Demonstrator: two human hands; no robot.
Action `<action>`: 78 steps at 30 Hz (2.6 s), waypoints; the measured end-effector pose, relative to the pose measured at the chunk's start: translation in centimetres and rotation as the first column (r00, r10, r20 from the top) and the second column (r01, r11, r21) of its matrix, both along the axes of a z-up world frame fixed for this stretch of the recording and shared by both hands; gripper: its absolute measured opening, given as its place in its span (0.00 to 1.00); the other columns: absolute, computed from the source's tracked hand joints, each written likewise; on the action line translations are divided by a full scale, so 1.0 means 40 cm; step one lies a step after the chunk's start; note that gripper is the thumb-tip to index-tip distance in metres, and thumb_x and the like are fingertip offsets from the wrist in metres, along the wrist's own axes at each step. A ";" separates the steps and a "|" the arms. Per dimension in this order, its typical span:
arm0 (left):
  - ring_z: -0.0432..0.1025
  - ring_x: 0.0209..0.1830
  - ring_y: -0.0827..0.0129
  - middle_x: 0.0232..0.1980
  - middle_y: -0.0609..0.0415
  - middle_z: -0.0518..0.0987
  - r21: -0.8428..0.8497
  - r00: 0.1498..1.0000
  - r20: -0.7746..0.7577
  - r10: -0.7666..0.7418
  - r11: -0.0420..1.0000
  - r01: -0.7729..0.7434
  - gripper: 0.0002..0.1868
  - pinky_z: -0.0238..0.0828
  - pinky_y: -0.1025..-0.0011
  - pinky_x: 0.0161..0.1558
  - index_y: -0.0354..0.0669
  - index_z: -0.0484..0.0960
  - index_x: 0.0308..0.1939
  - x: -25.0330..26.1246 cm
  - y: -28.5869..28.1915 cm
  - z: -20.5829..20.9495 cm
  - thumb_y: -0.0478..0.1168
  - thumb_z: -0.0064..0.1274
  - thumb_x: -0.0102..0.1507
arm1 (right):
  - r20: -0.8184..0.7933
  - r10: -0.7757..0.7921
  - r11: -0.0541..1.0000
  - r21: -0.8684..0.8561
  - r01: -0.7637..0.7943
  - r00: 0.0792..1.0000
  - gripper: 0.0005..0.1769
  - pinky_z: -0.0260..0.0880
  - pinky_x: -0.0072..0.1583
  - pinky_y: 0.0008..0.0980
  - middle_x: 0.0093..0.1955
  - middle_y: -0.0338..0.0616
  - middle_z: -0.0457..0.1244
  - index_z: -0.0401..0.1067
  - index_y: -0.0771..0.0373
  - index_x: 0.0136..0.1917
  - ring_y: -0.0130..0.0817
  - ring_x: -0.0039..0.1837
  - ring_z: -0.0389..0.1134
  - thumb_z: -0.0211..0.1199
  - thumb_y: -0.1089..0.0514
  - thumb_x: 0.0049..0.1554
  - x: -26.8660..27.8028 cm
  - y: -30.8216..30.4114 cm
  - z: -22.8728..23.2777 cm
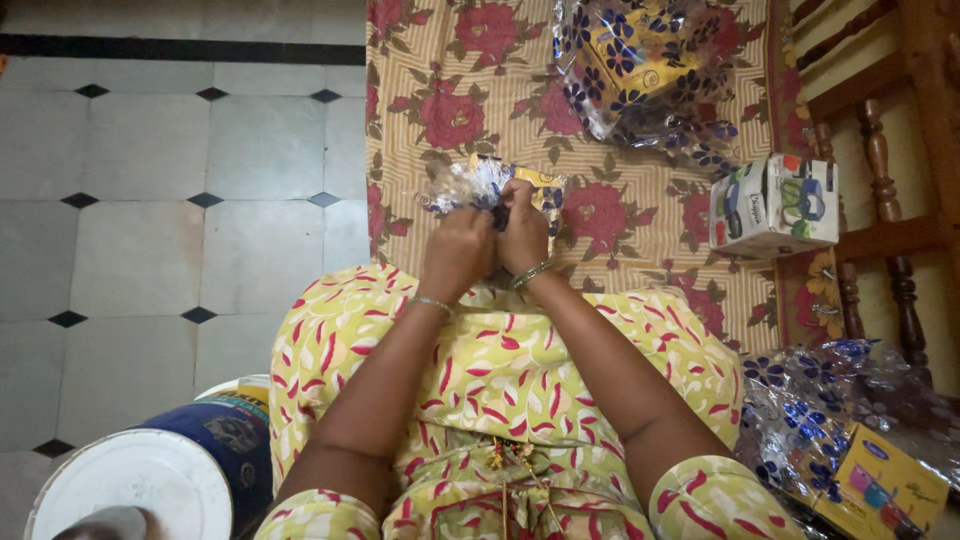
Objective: The person wraps small boxes with patterned cellophane while seated on the floor. They fold the cellophane around each box, tuck the edges, and place the wrapped items aside on the bed. The process is repeated for several boxes.
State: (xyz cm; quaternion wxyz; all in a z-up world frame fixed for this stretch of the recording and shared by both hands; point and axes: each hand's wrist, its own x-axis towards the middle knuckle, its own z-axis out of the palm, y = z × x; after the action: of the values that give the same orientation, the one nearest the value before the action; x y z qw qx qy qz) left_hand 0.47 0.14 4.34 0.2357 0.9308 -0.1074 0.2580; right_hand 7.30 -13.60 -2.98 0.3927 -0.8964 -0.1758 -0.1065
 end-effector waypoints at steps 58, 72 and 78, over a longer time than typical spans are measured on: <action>0.64 0.29 0.81 0.30 0.62 0.73 -0.896 0.937 -0.223 -0.267 0.436 -0.089 0.18 0.61 0.75 0.32 0.37 0.84 0.41 0.106 0.104 -0.177 0.51 0.57 0.70 | -0.172 0.413 0.734 0.644 -0.215 0.894 0.18 0.71 0.49 0.22 0.55 0.35 0.66 0.70 0.60 0.64 0.21 0.49 0.67 0.66 0.55 0.62 0.036 -0.158 0.251; 0.71 0.29 0.68 0.29 0.55 0.78 -0.240 0.709 -0.692 -0.133 0.969 -0.052 0.12 0.68 0.64 0.36 0.36 0.86 0.35 0.086 0.249 -0.149 0.43 0.64 0.58 | -0.501 -0.051 0.955 0.228 0.189 0.864 0.09 0.67 0.51 0.27 0.44 0.35 0.71 0.79 0.62 0.53 0.29 0.47 0.69 0.70 0.56 0.61 0.193 -0.316 0.009; 0.76 0.45 0.77 0.46 0.63 0.83 -0.886 0.742 -0.360 -0.565 0.456 -0.083 0.19 0.73 0.76 0.49 0.42 0.83 0.51 0.103 0.211 -0.083 0.49 0.62 0.63 | 0.091 -0.103 0.933 0.354 0.065 0.991 0.16 0.71 0.62 0.32 0.60 0.39 0.65 0.75 0.58 0.61 0.31 0.61 0.68 0.68 0.56 0.60 0.098 -0.241 0.230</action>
State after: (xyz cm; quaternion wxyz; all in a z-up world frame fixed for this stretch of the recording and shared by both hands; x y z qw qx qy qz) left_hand 4.58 8.57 1.01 0.7243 0.6844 -0.0215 -0.0811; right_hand 11.23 -23.22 6.23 0.5310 -0.8118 -0.1366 -0.2010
